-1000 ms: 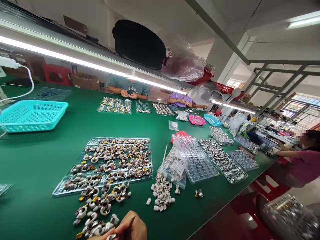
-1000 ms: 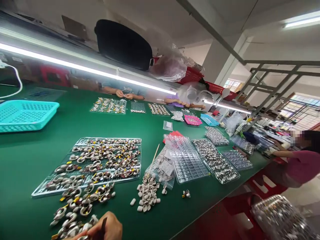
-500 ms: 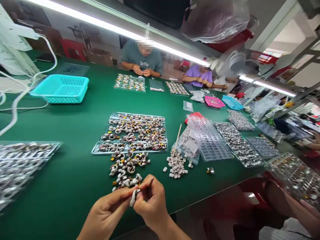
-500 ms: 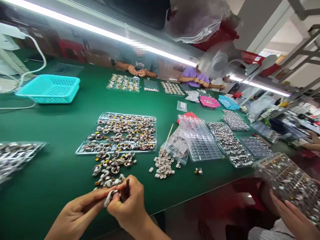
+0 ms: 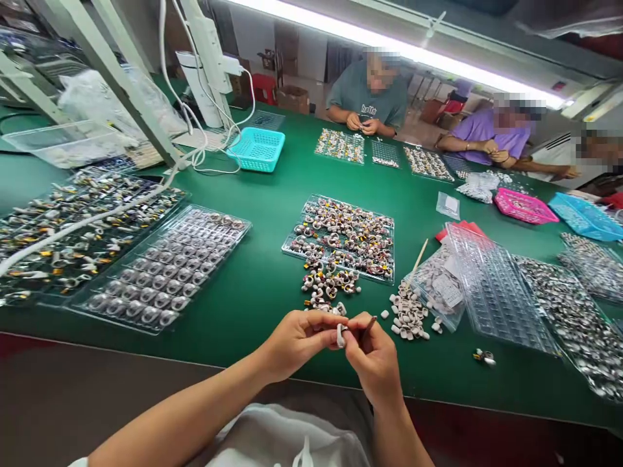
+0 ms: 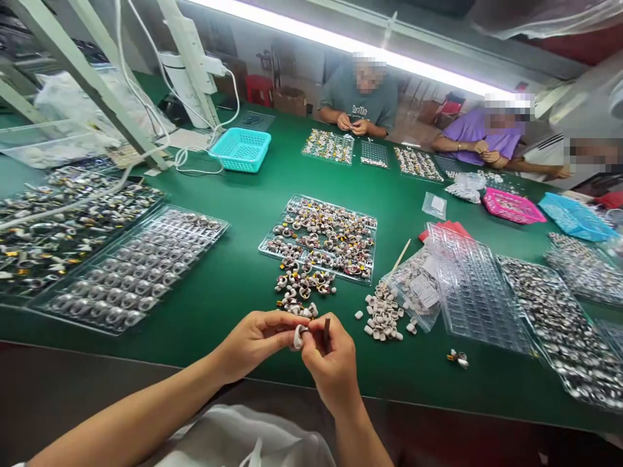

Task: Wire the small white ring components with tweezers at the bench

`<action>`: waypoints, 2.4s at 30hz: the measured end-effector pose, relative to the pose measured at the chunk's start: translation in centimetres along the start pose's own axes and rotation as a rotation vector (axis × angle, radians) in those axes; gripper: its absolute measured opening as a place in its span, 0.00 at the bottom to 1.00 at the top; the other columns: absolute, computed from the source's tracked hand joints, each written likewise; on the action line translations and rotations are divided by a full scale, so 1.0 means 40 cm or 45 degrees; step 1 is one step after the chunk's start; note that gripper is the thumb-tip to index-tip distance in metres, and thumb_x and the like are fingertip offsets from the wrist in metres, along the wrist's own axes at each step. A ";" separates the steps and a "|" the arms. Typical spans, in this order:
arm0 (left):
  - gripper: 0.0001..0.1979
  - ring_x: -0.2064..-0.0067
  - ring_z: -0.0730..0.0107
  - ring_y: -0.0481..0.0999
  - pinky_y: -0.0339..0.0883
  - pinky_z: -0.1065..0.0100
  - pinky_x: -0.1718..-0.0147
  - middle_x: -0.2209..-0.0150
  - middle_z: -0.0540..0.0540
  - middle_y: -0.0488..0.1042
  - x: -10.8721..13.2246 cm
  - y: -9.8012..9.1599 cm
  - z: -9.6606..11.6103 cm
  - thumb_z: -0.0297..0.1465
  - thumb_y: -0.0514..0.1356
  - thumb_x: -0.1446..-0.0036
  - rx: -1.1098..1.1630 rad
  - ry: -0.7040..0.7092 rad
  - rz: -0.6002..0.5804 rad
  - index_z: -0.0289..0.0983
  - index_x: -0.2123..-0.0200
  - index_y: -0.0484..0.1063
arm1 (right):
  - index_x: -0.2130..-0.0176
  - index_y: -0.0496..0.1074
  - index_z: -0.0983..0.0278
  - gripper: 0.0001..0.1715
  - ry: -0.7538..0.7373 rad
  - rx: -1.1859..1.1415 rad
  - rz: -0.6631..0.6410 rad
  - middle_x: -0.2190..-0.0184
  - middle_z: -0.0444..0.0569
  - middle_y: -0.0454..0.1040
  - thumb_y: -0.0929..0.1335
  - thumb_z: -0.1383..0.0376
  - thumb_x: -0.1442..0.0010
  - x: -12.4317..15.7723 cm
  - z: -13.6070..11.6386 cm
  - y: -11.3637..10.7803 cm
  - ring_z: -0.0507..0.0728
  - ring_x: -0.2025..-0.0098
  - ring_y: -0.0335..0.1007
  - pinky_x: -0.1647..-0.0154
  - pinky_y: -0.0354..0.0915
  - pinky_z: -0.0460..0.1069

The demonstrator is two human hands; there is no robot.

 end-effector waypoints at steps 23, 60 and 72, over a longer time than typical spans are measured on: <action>0.11 0.63 0.65 0.78 0.70 0.67 0.59 0.66 0.43 0.82 -0.023 -0.027 -0.024 0.32 0.71 0.52 0.186 -0.093 0.211 0.34 0.63 0.82 | 0.64 0.75 0.63 0.08 0.026 0.107 0.144 0.70 0.47 0.71 0.70 0.60 0.39 0.024 0.029 0.009 0.53 0.70 0.67 0.70 0.66 0.46; 0.08 0.62 0.63 0.80 0.72 0.67 0.60 0.65 0.43 0.82 -0.012 -0.022 0.021 0.30 0.67 0.44 -0.410 0.328 0.053 0.39 0.61 0.84 | 0.67 0.74 0.63 0.12 0.226 -0.384 0.128 0.73 0.44 0.70 0.74 0.57 0.44 0.028 0.092 -0.006 0.49 0.75 0.57 0.76 0.56 0.45; 0.09 0.64 0.65 0.80 0.72 0.68 0.62 0.66 0.42 0.82 -0.003 -0.014 0.020 0.27 0.66 0.44 -0.416 0.464 0.034 0.37 0.59 0.83 | 0.66 0.74 0.62 0.09 0.239 -0.479 0.077 0.72 0.43 0.70 0.74 0.61 0.43 0.027 0.100 -0.008 0.47 0.75 0.56 0.76 0.55 0.43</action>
Point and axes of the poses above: each hand's wrist, its own x-axis away from the middle knuckle, its own y-axis out of the palm, z = x × y, the point moved 6 cm from there along -x, towards the middle knuckle
